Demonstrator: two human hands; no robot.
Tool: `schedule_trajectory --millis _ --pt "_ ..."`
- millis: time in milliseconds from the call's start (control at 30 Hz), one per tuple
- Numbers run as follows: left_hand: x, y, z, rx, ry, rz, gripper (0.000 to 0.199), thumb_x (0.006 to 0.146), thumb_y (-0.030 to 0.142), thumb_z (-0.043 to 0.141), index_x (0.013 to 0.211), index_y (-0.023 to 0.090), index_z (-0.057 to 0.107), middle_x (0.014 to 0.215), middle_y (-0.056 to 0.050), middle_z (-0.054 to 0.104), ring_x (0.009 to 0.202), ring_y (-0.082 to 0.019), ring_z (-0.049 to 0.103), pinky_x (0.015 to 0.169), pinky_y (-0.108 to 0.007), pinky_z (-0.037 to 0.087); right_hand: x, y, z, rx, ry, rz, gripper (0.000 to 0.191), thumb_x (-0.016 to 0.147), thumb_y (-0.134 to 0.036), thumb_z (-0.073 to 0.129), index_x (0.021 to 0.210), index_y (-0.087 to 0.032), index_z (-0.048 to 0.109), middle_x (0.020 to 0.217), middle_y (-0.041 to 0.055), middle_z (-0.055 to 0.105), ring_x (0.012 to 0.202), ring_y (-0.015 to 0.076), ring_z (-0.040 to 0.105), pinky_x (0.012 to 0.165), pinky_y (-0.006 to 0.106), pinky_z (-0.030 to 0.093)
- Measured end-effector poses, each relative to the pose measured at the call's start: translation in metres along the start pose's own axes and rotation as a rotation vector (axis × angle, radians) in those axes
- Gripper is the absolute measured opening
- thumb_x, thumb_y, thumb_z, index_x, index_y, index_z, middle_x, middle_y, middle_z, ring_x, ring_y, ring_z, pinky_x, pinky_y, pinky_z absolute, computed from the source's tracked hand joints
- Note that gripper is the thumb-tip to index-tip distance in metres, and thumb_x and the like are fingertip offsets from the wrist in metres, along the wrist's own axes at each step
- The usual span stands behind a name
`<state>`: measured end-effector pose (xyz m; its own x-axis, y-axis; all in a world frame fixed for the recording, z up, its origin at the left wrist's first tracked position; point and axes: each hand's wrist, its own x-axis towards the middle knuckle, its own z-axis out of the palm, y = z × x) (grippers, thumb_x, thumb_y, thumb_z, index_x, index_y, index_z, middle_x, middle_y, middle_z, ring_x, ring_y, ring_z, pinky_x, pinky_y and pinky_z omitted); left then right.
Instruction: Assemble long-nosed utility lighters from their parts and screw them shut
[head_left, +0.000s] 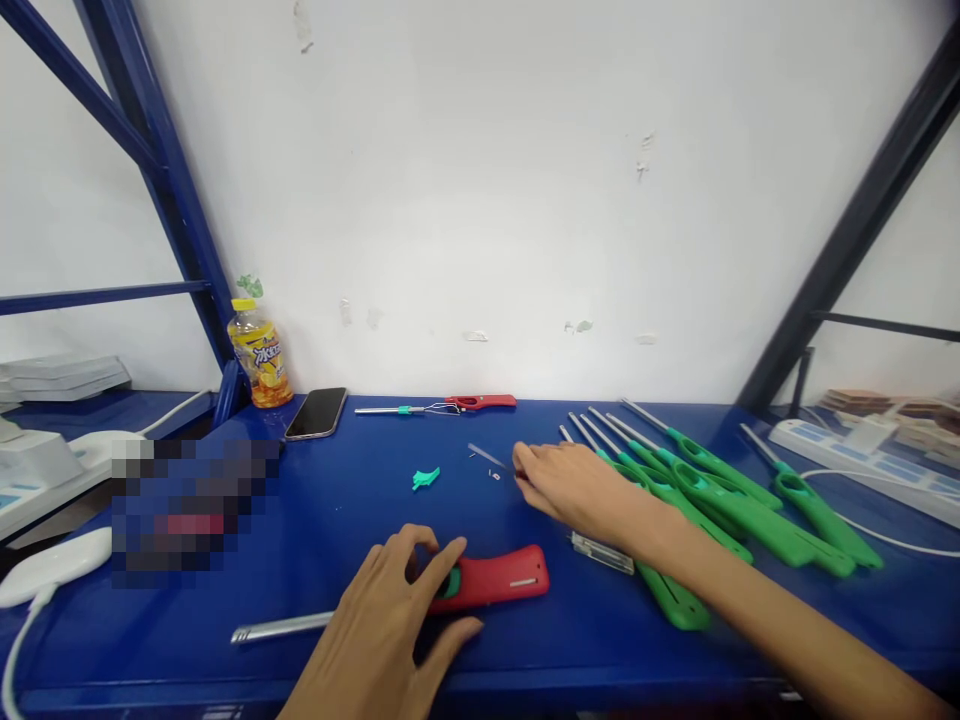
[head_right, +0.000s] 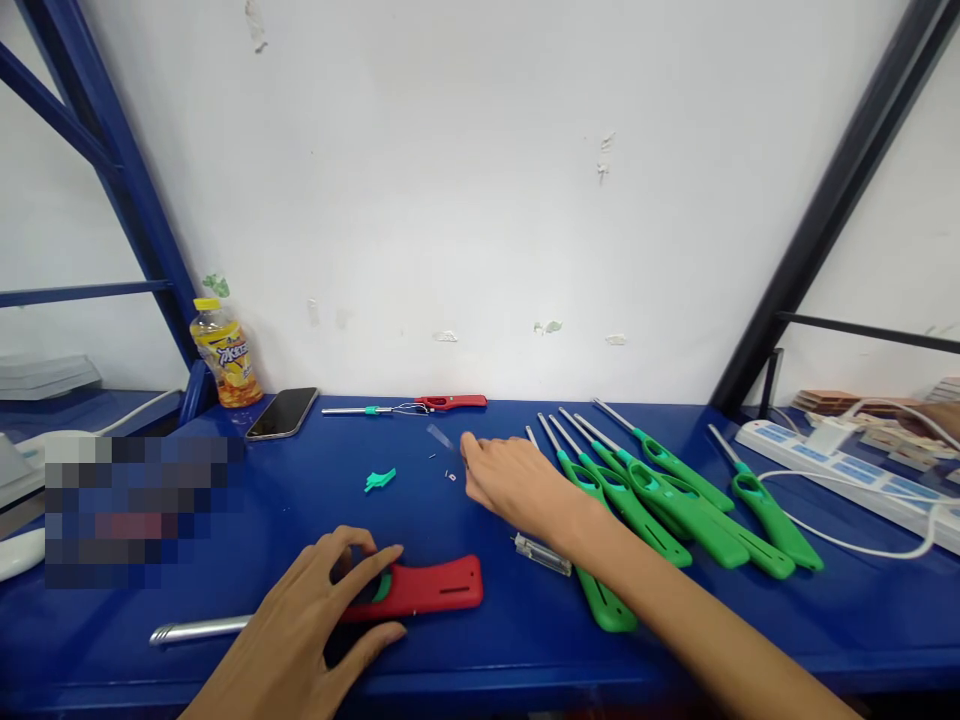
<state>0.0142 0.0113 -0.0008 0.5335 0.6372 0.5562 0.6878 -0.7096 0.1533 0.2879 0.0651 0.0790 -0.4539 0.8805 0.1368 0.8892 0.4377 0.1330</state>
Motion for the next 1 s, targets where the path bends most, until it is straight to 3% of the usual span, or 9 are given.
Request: schedule_trajectory --millis 100,200,433,733,1000 --pt "-0.002 -0.001 0.000 0.040 -0.009 0.006 0.043 0.094 0.042 0.075 0.134 0.028 0.069 0.124 -0.011 0.067 0.108 -0.034 0.073 0.093 -0.056 0.064 0.014 0.006 -0.012 0.060 0.027 0.028 0.020 0.107 -0.018 0.041 0.118 -0.012 0.057 0.094 0.0122 0.074 0.074 0.0224 0.067 0.068 0.032 0.041" --pt "-0.001 -0.001 0.000 0.046 -0.019 0.035 0.043 0.098 0.038 0.071 0.139 0.030 0.066 0.123 -0.009 0.069 0.108 -0.032 0.073 0.095 -0.054 0.064 0.028 0.011 -0.016 0.132 0.050 0.049 0.019 0.109 -0.024 0.049 0.122 -0.014 0.059 0.106 0.0080 0.072 0.083 0.0192 0.067 0.078 0.034 0.052" --pt "0.005 -0.002 -0.003 0.030 -0.052 0.119 0.036 0.104 0.027 0.060 0.139 0.031 0.065 0.118 -0.006 0.071 0.102 -0.027 0.075 0.090 -0.047 0.067 0.047 0.010 0.009 0.192 0.015 0.137 0.031 0.105 -0.041 0.065 0.124 -0.016 0.067 0.115 0.0068 0.072 0.097 0.0213 0.072 0.087 0.043 0.061" --pt "0.004 -0.001 0.000 0.061 -0.039 0.152 0.036 0.104 0.025 0.059 0.140 0.029 0.063 0.120 -0.007 0.072 0.103 -0.027 0.075 0.092 -0.046 0.066 0.052 0.019 0.019 0.249 -0.047 -0.083 0.026 0.104 -0.034 0.069 0.123 -0.017 0.069 0.125 0.0081 0.070 0.107 0.0233 0.071 0.094 0.046 0.061" --pt "0.009 -0.005 0.006 0.111 -0.026 0.194 0.036 0.097 0.023 0.069 0.133 0.026 0.066 0.110 -0.005 0.074 0.090 -0.025 0.076 0.079 -0.041 0.068 0.055 0.018 0.028 0.230 -0.008 -0.053 0.024 0.104 -0.034 0.068 0.120 -0.016 0.069 0.118 0.0070 0.072 0.100 0.0214 0.072 0.089 0.043 0.062"
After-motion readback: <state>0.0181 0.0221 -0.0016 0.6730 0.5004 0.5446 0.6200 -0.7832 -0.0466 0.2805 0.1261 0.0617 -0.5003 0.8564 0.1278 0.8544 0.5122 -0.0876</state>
